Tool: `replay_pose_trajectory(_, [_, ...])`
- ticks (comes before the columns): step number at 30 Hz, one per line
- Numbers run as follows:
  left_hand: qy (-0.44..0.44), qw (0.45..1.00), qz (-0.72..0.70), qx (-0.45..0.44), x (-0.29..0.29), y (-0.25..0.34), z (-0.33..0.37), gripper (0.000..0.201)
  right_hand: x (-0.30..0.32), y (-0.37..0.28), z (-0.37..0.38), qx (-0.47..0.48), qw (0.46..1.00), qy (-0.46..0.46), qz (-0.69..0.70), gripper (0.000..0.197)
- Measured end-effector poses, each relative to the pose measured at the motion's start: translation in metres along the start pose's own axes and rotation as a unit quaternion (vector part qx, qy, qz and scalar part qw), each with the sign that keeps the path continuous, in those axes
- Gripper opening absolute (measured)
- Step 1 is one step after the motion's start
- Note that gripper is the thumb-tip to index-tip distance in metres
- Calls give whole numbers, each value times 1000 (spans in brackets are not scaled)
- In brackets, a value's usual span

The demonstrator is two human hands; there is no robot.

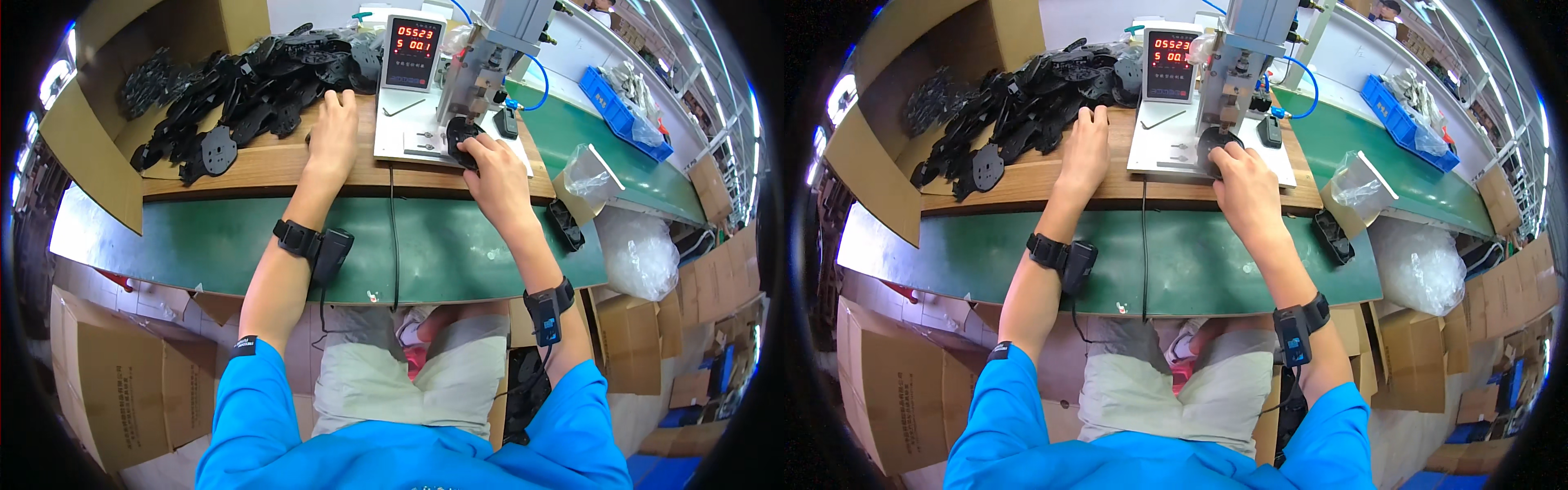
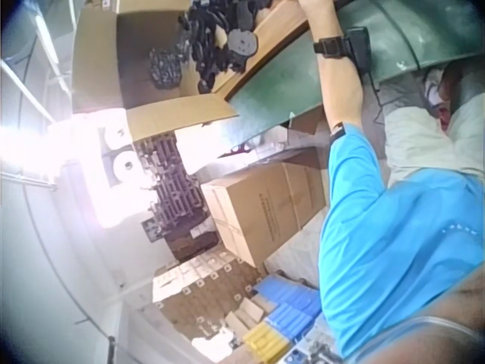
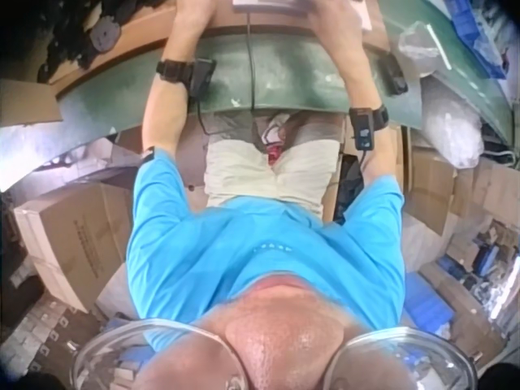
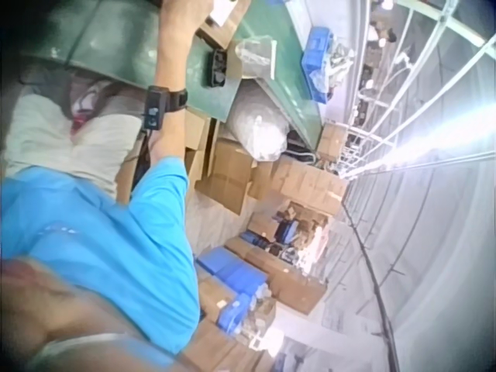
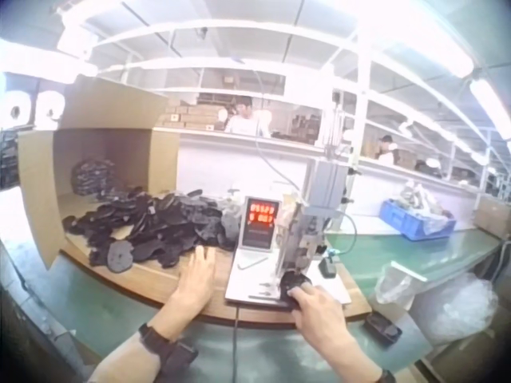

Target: Use a pneumatic press to assemble small black plastic electronic components by aligning pieces and pressing them together.

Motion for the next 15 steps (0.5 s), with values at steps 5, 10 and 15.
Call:
replay_pose_trajectory(5, [46,996,74,35,-3,-12,-6,36,-1,-3,1,-2,1000,0,0,36])
replay_pose_trajectory(10, [116,986,113,-33,36,18,-5,36,-1,0,1,-15,1000,-7,-7,34])
replay_pose_trajectory(15, [210,913,-199,-288,83,92,-16,31,38,22,20,13,994,31,102,19])
Point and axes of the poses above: each hand's wrist, its own z-axis towards the middle knuckle, its own x-axis out of the back of the hand, y = z × x, the point moved 9 cm from there along z, towards the middle knuckle, and after that the axes turned 7 degrees about -x, right-handed, at the moved point
